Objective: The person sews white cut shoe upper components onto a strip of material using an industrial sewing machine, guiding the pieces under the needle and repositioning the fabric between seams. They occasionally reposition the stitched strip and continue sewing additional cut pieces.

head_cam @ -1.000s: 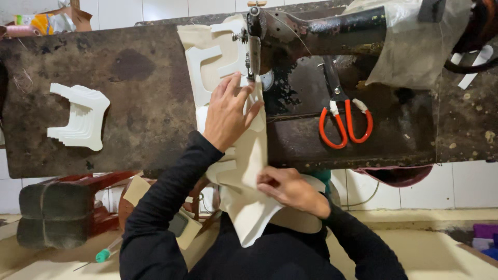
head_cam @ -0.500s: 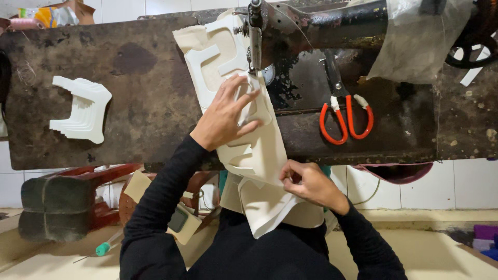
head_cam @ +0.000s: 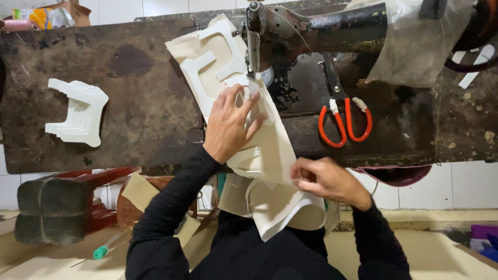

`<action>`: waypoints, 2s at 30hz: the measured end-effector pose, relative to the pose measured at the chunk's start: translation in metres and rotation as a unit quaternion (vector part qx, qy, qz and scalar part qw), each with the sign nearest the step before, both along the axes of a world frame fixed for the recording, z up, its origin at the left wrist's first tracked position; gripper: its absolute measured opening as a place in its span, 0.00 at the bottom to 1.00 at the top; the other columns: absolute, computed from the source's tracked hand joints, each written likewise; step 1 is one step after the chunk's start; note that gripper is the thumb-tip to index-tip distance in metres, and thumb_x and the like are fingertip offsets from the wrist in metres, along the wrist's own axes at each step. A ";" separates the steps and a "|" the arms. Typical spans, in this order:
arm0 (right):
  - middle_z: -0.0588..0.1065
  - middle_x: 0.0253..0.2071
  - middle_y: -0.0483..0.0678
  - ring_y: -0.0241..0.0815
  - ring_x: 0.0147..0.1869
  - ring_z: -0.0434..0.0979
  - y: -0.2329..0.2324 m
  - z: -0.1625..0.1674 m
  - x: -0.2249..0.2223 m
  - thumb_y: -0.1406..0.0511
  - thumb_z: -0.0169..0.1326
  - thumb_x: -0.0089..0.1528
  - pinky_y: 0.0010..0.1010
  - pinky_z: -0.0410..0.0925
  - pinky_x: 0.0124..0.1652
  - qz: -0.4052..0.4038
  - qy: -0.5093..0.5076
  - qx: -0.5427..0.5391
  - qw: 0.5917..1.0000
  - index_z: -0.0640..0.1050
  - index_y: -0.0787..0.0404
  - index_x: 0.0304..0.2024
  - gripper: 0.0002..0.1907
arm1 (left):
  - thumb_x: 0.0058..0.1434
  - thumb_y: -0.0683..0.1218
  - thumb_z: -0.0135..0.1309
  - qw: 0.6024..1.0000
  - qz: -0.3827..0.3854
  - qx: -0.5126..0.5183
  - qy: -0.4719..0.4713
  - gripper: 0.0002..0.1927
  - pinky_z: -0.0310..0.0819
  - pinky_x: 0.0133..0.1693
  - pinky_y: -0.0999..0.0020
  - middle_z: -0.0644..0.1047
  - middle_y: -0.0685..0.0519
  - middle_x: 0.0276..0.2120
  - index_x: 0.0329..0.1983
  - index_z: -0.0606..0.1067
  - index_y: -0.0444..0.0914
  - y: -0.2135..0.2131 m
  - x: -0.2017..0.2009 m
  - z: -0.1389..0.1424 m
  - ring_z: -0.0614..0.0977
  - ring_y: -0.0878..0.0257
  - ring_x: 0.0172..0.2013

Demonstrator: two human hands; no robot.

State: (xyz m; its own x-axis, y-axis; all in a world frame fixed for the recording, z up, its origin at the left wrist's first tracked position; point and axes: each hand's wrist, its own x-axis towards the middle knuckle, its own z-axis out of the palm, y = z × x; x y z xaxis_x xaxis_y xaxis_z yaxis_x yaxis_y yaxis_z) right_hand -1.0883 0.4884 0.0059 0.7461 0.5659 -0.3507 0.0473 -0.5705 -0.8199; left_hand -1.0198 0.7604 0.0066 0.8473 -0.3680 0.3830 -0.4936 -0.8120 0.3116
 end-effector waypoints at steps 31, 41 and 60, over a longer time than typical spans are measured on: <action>0.73 0.32 0.46 0.50 0.38 0.75 0.042 -0.013 0.151 0.63 0.59 0.64 0.41 0.69 0.37 0.068 -0.513 -0.025 0.855 0.79 0.56 0.55 0.16 | 0.58 0.49 0.66 0.987 -0.110 -0.068 0.098 0.27 0.65 0.62 0.46 0.66 0.38 0.58 0.53 0.67 0.33 0.025 0.060 0.008 0.68 0.39 0.61; 0.72 0.30 0.47 0.50 0.35 0.74 0.041 -0.012 0.154 0.64 0.59 0.63 0.42 0.69 0.35 0.071 -0.507 -0.017 0.859 0.80 0.56 0.57 0.18 | 0.62 0.48 0.63 0.998 -0.033 -0.030 0.042 0.24 0.65 0.62 0.48 0.70 0.39 0.58 0.57 0.71 0.35 0.018 0.049 -0.003 0.71 0.41 0.60; 0.79 0.35 0.53 0.50 0.37 0.79 0.041 -0.012 0.173 0.65 0.57 0.68 0.37 0.70 0.38 -0.088 -0.317 0.087 0.940 0.82 0.63 0.42 0.07 | 0.69 0.53 0.60 0.986 -0.104 -0.045 0.119 0.23 0.51 0.73 0.47 0.65 0.39 0.71 0.62 0.75 0.39 0.046 0.094 -0.023 0.59 0.43 0.74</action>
State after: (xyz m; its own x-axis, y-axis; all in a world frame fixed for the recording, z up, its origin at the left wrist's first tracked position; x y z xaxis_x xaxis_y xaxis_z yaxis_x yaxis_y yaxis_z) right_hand -0.9152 0.5299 -0.0064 0.8613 0.4226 0.2820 0.4755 -0.4750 -0.7405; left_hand -0.9261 0.8064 -0.0164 0.8273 -0.5163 0.2214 -0.5502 -0.6653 0.5045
